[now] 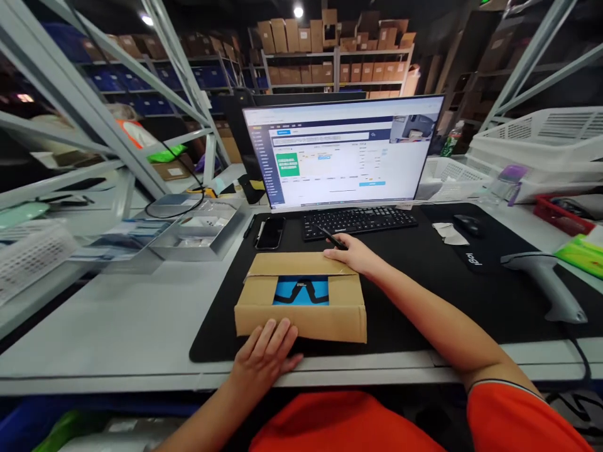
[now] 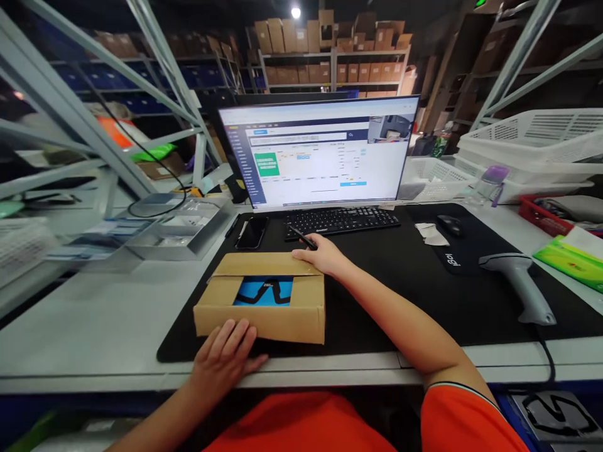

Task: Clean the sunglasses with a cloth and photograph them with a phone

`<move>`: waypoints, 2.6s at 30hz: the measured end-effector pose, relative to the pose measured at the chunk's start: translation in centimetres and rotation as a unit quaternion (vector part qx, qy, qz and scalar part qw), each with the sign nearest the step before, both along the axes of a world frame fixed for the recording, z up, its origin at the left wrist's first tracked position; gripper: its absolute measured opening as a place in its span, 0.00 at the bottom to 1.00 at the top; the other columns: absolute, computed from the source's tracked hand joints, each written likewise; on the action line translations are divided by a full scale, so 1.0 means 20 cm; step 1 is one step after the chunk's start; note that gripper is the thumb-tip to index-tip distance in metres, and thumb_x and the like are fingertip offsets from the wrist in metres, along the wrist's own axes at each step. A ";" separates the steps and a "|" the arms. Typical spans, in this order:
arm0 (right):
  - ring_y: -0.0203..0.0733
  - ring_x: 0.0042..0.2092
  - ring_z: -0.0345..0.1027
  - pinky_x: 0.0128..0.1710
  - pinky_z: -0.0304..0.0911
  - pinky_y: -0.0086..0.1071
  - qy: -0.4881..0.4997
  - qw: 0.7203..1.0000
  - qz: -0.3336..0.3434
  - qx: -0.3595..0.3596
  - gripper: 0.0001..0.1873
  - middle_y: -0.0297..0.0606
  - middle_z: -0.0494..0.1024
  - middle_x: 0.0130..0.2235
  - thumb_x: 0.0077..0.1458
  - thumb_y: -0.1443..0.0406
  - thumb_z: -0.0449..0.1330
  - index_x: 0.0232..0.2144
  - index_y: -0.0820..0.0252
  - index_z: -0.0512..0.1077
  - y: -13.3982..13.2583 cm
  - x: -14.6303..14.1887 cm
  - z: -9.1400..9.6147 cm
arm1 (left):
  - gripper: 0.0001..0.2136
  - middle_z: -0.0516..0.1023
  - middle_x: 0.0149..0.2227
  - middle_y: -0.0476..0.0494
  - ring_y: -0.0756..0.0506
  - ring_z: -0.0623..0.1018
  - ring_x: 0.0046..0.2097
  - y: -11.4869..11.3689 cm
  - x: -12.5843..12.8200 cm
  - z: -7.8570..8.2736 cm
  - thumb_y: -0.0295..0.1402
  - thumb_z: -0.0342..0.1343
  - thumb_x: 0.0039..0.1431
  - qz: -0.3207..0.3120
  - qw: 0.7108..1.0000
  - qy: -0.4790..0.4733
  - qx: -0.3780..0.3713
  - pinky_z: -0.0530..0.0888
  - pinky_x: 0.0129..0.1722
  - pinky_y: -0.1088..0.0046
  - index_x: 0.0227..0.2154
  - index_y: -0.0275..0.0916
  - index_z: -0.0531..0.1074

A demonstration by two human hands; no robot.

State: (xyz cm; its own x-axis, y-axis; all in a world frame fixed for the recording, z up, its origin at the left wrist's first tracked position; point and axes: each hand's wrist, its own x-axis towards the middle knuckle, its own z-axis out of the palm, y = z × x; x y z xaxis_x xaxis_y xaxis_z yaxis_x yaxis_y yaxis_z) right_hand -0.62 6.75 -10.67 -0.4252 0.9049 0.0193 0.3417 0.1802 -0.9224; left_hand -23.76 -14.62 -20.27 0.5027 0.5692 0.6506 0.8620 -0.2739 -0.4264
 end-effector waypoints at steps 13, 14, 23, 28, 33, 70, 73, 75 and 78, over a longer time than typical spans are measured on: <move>0.47 0.44 0.74 0.47 0.66 0.38 -0.114 0.967 0.010 0.227 0.22 0.41 0.81 0.41 0.68 0.53 0.49 0.49 0.58 0.78 -0.14 0.39 0.07 | 0.16 0.80 0.49 0.41 0.42 0.79 0.49 0.33 -0.07 0.93 0.39 0.47 0.70 -0.023 0.920 -0.073 -0.385 0.73 0.48 0.65 0.50 0.43 0.77; 0.47 0.46 0.74 0.49 0.66 0.39 -0.143 0.959 0.030 0.241 0.22 0.41 0.81 0.44 0.68 0.54 0.50 0.52 0.57 0.77 -0.19 0.45 0.09 | 0.18 0.78 0.54 0.39 0.40 0.78 0.53 0.40 -0.06 0.94 0.42 0.51 0.68 -0.007 0.921 -0.072 -0.382 0.73 0.51 0.64 0.55 0.41 0.73; 0.46 0.42 0.75 0.40 0.69 0.37 -0.340 0.883 0.046 0.322 0.20 0.42 0.80 0.42 0.70 0.59 0.50 0.58 0.51 0.74 -0.42 0.63 0.13 | 0.16 0.81 0.47 0.31 0.36 0.82 0.46 0.63 0.05 0.69 0.36 0.51 0.68 -0.006 0.948 0.030 -0.318 0.78 0.41 0.63 0.52 0.32 0.72; 0.47 0.42 0.74 0.43 0.69 0.38 -0.302 0.894 0.064 0.324 0.19 0.42 0.79 0.40 0.69 0.61 0.52 0.58 0.51 0.75 -0.30 0.61 0.17 | 0.17 0.81 0.49 0.30 0.36 0.82 0.48 0.64 -0.02 0.65 0.38 0.48 0.70 -0.040 0.961 -0.016 -0.275 0.79 0.45 0.61 0.51 0.33 0.74; 0.46 0.42 0.73 0.44 0.69 0.38 -0.252 0.904 0.108 0.328 0.20 0.43 0.79 0.40 0.69 0.57 0.52 0.57 0.52 0.75 -0.12 0.61 0.17 | 0.18 0.81 0.49 0.31 0.38 0.83 0.46 0.63 -0.03 0.68 0.39 0.44 0.71 -0.021 0.958 -0.025 -0.286 0.79 0.43 0.61 0.50 0.34 0.74; 0.40 0.29 0.58 0.29 0.45 0.39 -0.364 0.674 0.028 0.643 0.18 0.35 0.72 0.28 0.67 0.63 0.60 0.56 0.64 0.72 -0.93 0.08 0.10 | 0.26 0.78 0.17 0.37 0.39 0.80 0.21 0.55 -0.08 0.94 0.45 0.50 0.55 0.188 0.755 -0.284 -0.560 0.75 0.26 0.68 0.43 0.24 0.77; 0.40 0.29 0.58 0.30 0.46 0.38 -0.367 0.669 0.009 0.646 0.19 0.34 0.73 0.29 0.67 0.62 0.61 0.57 0.63 0.72 -0.95 0.08 0.08 | 0.25 0.77 0.17 0.37 0.39 0.79 0.20 0.54 -0.09 0.94 0.44 0.50 0.55 0.183 0.753 -0.290 -0.561 0.75 0.25 0.69 0.42 0.24 0.77; 0.39 0.29 0.58 0.30 0.46 0.38 -0.368 0.666 0.002 0.649 0.18 0.34 0.73 0.29 0.66 0.62 0.61 0.56 0.63 0.73 -0.96 0.09 0.08 | 0.26 0.77 0.16 0.37 0.39 0.79 0.20 0.54 -0.09 0.95 0.44 0.50 0.54 0.181 0.752 -0.293 -0.562 0.75 0.25 0.69 0.43 0.23 0.77; 0.39 0.29 0.57 0.30 0.46 0.38 -0.371 0.662 -0.005 0.651 0.18 0.33 0.72 0.28 0.66 0.62 0.61 0.56 0.62 0.73 -0.96 0.09 0.09 | 0.26 0.76 0.16 0.37 0.38 0.79 0.20 0.54 -0.08 0.94 0.44 0.51 0.54 0.177 0.753 -0.296 -0.561 0.75 0.25 0.68 0.42 0.22 0.77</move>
